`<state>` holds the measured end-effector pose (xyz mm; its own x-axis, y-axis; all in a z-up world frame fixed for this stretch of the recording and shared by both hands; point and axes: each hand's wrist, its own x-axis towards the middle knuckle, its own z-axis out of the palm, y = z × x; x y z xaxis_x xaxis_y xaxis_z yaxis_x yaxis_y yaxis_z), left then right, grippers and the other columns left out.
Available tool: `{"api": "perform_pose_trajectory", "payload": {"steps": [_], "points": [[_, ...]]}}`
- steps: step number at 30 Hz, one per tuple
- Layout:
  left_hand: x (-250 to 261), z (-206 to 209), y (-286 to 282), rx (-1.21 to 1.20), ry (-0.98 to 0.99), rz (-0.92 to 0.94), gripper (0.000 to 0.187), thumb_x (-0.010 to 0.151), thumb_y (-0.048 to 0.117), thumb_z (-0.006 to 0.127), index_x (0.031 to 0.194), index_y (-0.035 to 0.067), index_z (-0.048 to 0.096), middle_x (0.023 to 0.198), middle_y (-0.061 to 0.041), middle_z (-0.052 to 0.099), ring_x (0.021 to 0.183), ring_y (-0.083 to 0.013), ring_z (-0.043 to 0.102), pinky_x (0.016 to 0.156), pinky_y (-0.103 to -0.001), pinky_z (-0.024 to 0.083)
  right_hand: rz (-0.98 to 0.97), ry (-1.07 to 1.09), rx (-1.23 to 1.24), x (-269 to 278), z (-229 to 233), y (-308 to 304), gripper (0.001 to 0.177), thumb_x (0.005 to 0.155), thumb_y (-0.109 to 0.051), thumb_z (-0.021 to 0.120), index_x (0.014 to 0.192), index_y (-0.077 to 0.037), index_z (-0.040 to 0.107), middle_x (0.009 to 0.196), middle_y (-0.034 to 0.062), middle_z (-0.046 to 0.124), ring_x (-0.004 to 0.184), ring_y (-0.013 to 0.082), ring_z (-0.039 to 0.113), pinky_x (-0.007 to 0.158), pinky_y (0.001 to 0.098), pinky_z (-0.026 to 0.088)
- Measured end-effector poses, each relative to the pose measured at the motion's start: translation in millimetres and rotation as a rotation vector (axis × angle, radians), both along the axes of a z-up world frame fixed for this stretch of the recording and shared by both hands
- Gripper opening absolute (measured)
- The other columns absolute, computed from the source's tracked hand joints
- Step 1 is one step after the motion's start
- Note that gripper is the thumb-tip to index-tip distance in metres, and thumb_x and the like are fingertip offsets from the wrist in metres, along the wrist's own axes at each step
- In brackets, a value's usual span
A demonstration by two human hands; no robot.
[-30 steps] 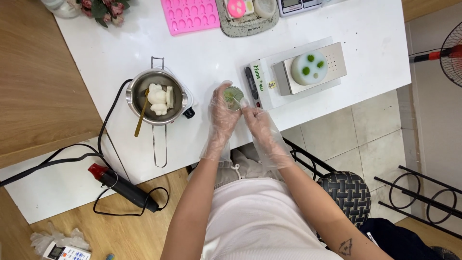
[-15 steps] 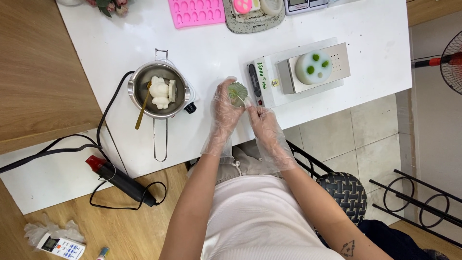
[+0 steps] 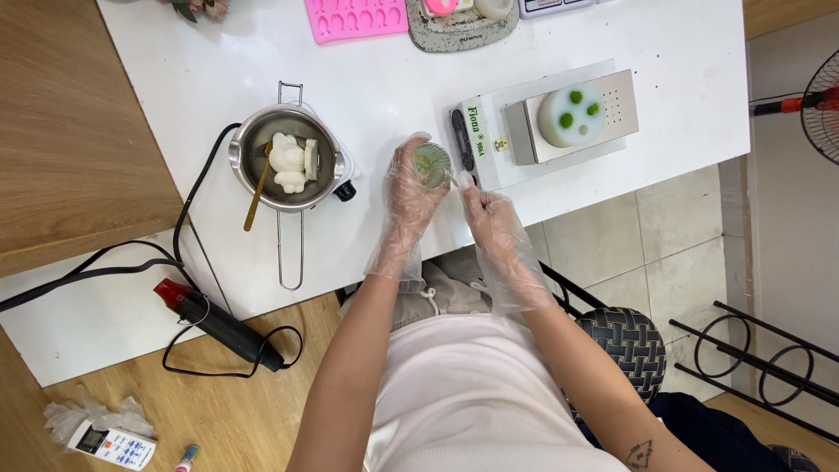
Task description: Scraping wax from a container and putting on gloves to prepare for candle making.
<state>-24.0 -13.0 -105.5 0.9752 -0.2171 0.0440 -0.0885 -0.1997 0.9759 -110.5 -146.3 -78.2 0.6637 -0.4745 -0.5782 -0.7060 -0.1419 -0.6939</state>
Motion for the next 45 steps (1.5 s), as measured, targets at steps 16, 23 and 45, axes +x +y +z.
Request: {"api": "perform_pose_trajectory", "payload": {"steps": [16,23,45], "points": [[1.5,4.7,1.0,0.029,0.002,-0.017,0.076,0.070,0.005,0.089,0.136,0.015,0.051,0.128,-0.009,0.060,0.119,-0.0281,0.062,0.101,-0.038,0.055,-0.213,0.175,0.648,-6.2,23.3,-15.3,0.052,0.104,-0.055,0.045,0.067,-0.018,0.044,0.056,-0.0096,0.028,0.047,0.0075,0.023,0.043,0.0277,0.023],[-2.5,-3.7,3.7,0.002,0.012,-0.018,0.078,0.073,0.004,0.088,0.139,0.014,0.048,0.135,-0.010,0.058,0.123,-0.0288,0.061,0.103,-0.038,0.054,-0.342,0.079,1.440,1.8,31.6,-3.7,0.052,0.108,-0.054,0.042,0.072,-0.016,0.043,0.059,-0.0074,0.025,0.049,0.0066,0.023,0.044,0.0239,0.024],[-6.8,-25.6,9.5,-0.026,0.077,0.002,0.081,0.072,0.003,0.089,0.140,0.014,0.047,0.134,-0.012,0.058,0.124,-0.0281,0.060,0.105,-0.038,0.053,-0.113,-0.183,0.202,-32.6,-2.8,26.9,0.026,0.103,-0.017,0.066,0.096,0.006,0.075,0.068,-0.0008,0.058,0.058,0.0065,0.045,0.052,0.0237,0.036]]}}
